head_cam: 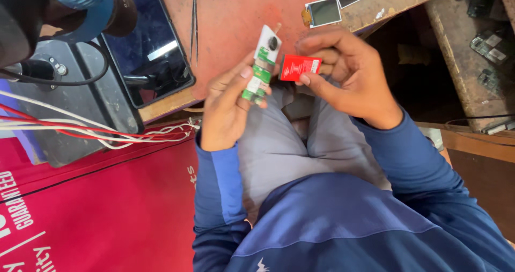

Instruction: The person uses a soldering iron to work on a small circuit board held in their left hand. They then apply a substance from a small bottle onto the board using a green brush. Finally, they attach a red battery to the board, causing a small screen to light up and display a boot-up sequence.

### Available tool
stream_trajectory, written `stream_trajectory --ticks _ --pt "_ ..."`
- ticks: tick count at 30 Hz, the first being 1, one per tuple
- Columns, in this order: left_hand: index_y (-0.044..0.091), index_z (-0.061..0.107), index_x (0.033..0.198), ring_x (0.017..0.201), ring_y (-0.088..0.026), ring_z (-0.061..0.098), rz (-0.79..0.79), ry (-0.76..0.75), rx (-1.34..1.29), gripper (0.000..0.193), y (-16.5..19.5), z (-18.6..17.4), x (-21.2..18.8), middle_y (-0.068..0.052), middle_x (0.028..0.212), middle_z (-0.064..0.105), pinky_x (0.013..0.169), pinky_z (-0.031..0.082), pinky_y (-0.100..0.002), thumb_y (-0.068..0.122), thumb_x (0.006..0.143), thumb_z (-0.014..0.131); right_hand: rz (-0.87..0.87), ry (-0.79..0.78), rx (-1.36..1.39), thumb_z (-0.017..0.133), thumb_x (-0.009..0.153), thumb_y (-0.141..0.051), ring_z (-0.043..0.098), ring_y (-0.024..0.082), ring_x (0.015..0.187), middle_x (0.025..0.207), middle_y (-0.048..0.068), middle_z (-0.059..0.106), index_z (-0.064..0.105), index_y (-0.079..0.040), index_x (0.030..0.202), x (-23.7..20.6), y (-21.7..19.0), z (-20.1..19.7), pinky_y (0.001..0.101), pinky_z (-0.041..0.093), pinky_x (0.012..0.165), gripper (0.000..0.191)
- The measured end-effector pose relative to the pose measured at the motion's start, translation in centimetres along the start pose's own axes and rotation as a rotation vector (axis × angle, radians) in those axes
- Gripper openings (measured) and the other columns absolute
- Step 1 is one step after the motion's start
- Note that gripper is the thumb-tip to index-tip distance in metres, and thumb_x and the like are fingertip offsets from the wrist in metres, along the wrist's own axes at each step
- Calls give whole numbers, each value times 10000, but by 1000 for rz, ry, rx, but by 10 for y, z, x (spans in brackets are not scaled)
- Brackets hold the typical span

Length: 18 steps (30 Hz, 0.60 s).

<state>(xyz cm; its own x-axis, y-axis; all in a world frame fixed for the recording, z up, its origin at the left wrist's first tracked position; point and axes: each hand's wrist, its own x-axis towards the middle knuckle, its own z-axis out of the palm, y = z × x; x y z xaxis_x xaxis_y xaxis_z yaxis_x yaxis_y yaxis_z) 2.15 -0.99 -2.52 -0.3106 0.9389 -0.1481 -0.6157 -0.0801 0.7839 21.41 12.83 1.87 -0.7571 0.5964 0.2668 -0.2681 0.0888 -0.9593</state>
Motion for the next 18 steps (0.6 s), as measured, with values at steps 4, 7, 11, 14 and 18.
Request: stream_trajectory --ticks 4,7,11,14,18 --pt "-69 473 1532 915 -223 718 -43 -45 -240 523 -32 1 -5 -153 1192 708 711 588 -361 194 1094 585 91 -5 -39 722 922 122 684 154 1140 1217 107 656 551 38 1279 -6 -7 -4 296 576 1028 404" --pt "-49 464 1540 942 -246 721 -73 -101 -310 535 -48 4 -9 -159 1203 706 732 594 -379 215 1096 605 130 -50 -50 713 960 120 697 170 1158 1235 128 678 596 71 1318 -8 -10 -8 302 594 1028 380" --pt "-29 459 1566 996 -250 721 -111 -142 -335 552 -55 7 -12 -160 1240 700 792 610 -392 231 1104 610 119 -50 -251 697 905 145 661 190 1012 1176 169 597 639 112 1277 -10 -13 -9 288 596 811 378" --pt "-8 455 1571 1029 -253 722 -113 -171 -362 554 -56 12 -14 -154 1268 694 839 623 -419 237 1100 612 106 -10 13 693 989 123 711 172 1064 1239 132 658 609 97 1363 -12 -14 -9 269 608 850 384" --pt "12 442 1542 1135 -244 713 -142 -108 -364 575 -56 15 -17 -131 1335 675 903 630 -463 238 1041 612 162 25 23 709 972 127 719 161 974 1123 159 710 614 106 1258 -17 -9 -10 281 619 860 302"
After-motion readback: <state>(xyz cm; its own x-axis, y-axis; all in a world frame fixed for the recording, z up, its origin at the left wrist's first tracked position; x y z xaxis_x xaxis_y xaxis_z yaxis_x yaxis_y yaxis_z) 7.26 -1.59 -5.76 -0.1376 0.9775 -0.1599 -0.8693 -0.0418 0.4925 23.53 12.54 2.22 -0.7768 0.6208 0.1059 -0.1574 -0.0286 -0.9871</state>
